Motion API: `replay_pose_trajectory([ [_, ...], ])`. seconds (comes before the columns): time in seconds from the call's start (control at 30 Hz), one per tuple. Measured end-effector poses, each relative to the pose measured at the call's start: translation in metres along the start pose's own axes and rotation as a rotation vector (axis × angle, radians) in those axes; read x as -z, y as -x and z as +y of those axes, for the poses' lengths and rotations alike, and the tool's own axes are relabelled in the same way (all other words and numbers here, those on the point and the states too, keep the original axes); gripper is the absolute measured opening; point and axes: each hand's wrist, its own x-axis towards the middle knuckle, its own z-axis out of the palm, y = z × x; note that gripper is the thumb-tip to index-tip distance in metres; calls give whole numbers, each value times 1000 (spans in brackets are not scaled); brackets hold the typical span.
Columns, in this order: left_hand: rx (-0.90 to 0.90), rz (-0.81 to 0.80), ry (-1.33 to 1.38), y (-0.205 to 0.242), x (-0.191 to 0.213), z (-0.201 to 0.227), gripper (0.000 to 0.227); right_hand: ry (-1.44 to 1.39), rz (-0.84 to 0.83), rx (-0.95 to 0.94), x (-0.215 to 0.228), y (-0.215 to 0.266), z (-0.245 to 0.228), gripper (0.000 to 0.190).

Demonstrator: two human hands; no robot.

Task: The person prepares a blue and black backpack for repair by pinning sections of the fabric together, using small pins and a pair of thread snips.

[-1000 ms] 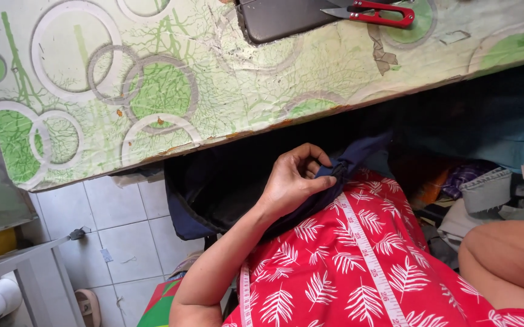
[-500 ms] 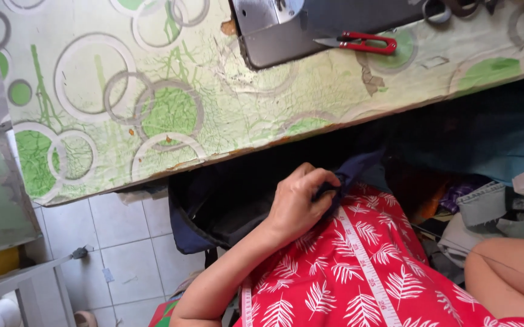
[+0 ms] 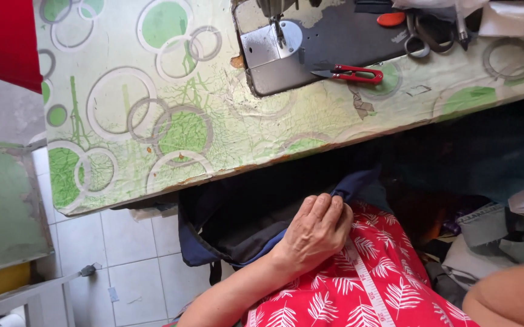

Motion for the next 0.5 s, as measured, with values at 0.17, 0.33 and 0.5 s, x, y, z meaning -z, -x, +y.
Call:
replay_pose_trajectory([
  [0.17, -8, -25, 12, 0, 0, -2, 13, 413, 90, 512, -71, -82, -225, 16],
  [0.33, 265, 44, 403, 13, -15, -12, 12, 512, 159, 720, -165, -144, -220, 40],
  [0.5, 402, 57, 572, 21, -15, -16, 5, 683, 318, 847, -171, -155, -223, 15],
])
